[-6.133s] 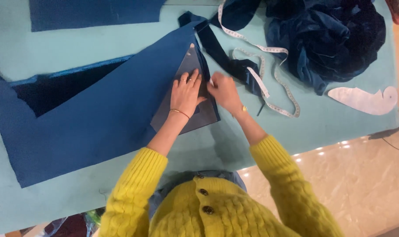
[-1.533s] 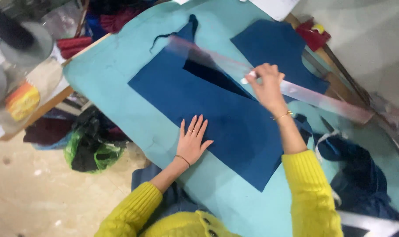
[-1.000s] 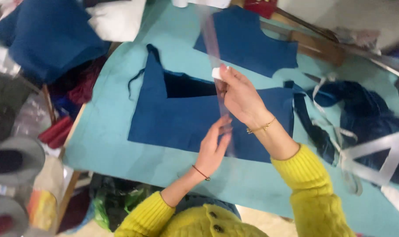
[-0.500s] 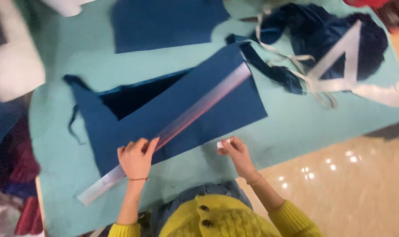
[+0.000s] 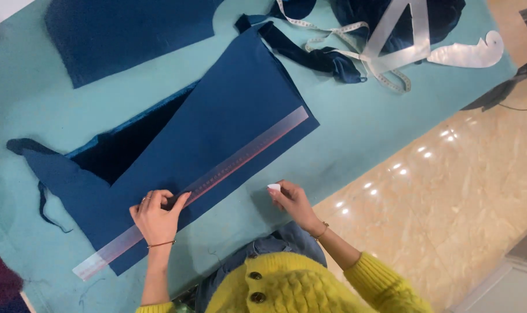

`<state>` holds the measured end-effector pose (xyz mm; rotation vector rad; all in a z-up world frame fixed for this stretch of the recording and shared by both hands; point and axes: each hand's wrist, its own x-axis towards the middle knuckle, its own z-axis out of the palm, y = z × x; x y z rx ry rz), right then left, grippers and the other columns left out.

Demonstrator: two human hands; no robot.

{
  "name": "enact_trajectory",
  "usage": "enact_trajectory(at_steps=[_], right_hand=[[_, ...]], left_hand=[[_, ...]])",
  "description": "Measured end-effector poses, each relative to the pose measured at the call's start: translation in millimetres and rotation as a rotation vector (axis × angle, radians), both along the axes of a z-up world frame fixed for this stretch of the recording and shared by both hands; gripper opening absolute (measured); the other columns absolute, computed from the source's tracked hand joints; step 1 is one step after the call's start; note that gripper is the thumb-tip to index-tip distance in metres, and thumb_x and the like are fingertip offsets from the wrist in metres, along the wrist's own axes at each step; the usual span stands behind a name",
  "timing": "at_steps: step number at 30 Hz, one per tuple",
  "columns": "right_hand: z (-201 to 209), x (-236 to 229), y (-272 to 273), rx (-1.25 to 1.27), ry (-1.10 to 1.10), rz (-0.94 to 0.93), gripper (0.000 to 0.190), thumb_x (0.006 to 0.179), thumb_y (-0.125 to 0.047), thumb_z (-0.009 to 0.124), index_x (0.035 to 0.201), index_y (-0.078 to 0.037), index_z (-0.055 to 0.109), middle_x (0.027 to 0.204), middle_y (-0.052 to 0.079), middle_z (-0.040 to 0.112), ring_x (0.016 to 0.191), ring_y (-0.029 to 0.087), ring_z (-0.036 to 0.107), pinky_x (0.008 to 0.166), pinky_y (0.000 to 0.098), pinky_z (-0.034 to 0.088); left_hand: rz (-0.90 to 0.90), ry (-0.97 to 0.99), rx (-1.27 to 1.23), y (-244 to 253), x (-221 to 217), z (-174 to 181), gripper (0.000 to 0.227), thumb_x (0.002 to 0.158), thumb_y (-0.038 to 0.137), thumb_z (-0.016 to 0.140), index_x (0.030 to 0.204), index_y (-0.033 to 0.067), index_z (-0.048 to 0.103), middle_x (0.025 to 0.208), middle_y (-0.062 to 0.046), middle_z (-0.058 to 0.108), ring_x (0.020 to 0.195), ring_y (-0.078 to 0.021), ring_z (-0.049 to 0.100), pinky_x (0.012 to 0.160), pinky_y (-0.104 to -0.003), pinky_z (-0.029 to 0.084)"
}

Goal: The person marks a piece of dark blue fabric on a light blue table using a white chalk and a clear plastic ruler. They draw straight lines and curves on the fabric, occasionally using a flexible measuring tape to verify dimensions.

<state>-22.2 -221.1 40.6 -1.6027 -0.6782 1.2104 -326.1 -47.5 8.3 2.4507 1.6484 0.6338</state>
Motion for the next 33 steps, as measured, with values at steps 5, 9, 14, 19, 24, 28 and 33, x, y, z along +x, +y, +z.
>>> enact_trajectory(at_steps=[5, 9, 14, 19, 24, 28, 33], right_hand=[[12.4, 0.0, 11.2, -0.034, -0.209, 0.019, 0.042, 0.111, -0.035, 0.046, 0.110, -0.003, 0.074, 0.080, 0.011, 0.067, 0.073, 0.014, 0.063, 0.069, 0.0326, 0.050], [27.8, 7.5, 26.1, -0.041, -0.435, 0.070, 0.038, 0.111, -0.031, 0.048, 0.110, -0.002, 0.073, 0.096, 0.022, 0.069, 0.096, 0.038, 0.070, 0.087, 0.0454, 0.053], [42.6, 25.5, 51.9, 0.009, -0.657, -0.104, 0.011, 0.104, -0.013, 0.066, 0.109, -0.005, 0.071, 0.083, 0.014, 0.071, 0.076, 0.023, 0.069, 0.074, 0.0373, 0.055], [33.7, 37.6, 64.7, -0.004, -0.730, -0.064, 0.012, 0.103, -0.014, 0.068, 0.099, -0.004, 0.070, 0.077, 0.011, 0.067, 0.073, 0.023, 0.068, 0.069, 0.0357, 0.053], [24.8, 33.1, 78.7, -0.033, -0.726, -0.022, 0.010, 0.101, -0.012, 0.070, 0.104, -0.003, 0.069, 0.075, 0.010, 0.072, 0.068, 0.022, 0.071, 0.067, 0.0353, 0.055], [29.2, 31.9, 93.2, -0.037, -0.922, 0.056, 0.007, 0.099, -0.010, 0.070, 0.102, -0.004, 0.072, 0.073, 0.008, 0.071, 0.066, 0.024, 0.071, 0.062, 0.0349, 0.055], [18.3, 40.5, 97.4, -0.036, -0.964, 0.091, 0.009, 0.099, -0.006, 0.068, 0.098, 0.001, 0.074, 0.072, 0.013, 0.070, 0.066, 0.029, 0.071, 0.061, 0.0368, 0.054]], left_hand=[[-0.012, -0.047, -0.039, 2.0, 2.4, 6.0, 0.039, 0.079, 0.053, 0.089, 0.086, 0.0225, 0.066, 0.090, 0.006, 0.056, 0.092, -0.0195, 0.059, 0.090, -0.038, 0.046], [-0.006, -0.019, -0.030, 3.5, 1.0, 1.0, 0.040, 0.079, 0.055, 0.087, 0.085, 0.0244, 0.062, 0.092, 0.006, 0.052, 0.093, -0.0205, 0.054, 0.089, -0.039, 0.045], [-0.016, -0.031, -0.044, 4.1, 1.9, 2.6, 0.042, 0.081, 0.057, 0.084, 0.086, 0.0227, 0.061, 0.094, 0.004, 0.055, 0.094, -0.0215, 0.055, 0.085, -0.040, 0.046], [-0.088, -0.177, -0.078, -4.1, 39.4, 18.1, 0.019, 0.087, 0.038, 0.082, 0.095, 0.0278, 0.068, 0.097, 0.005, 0.059, 0.091, -0.0232, 0.057, 0.079, -0.040, 0.043], [-0.230, -0.137, -0.062, -24.4, 114.1, 2.7, 0.023, 0.092, 0.034, 0.072, 0.114, 0.0309, 0.067, 0.112, 0.006, 0.060, 0.099, -0.0222, 0.057, 0.077, -0.040, 0.044], [-0.408, 0.027, -0.082, -33.1, 148.0, -3.3, 0.053, 0.092, 0.041, 0.067, 0.142, 0.0329, 0.054, 0.126, -0.002, 0.056, 0.110, -0.0261, 0.055, 0.082, -0.043, 0.045], [-0.452, 0.172, -0.084, -28.7, 156.1, 5.6, 0.049, 0.098, 0.049, 0.059, 0.143, 0.0321, 0.053, 0.129, -0.004, 0.052, 0.107, -0.0241, 0.055, 0.084, -0.040, 0.047]])
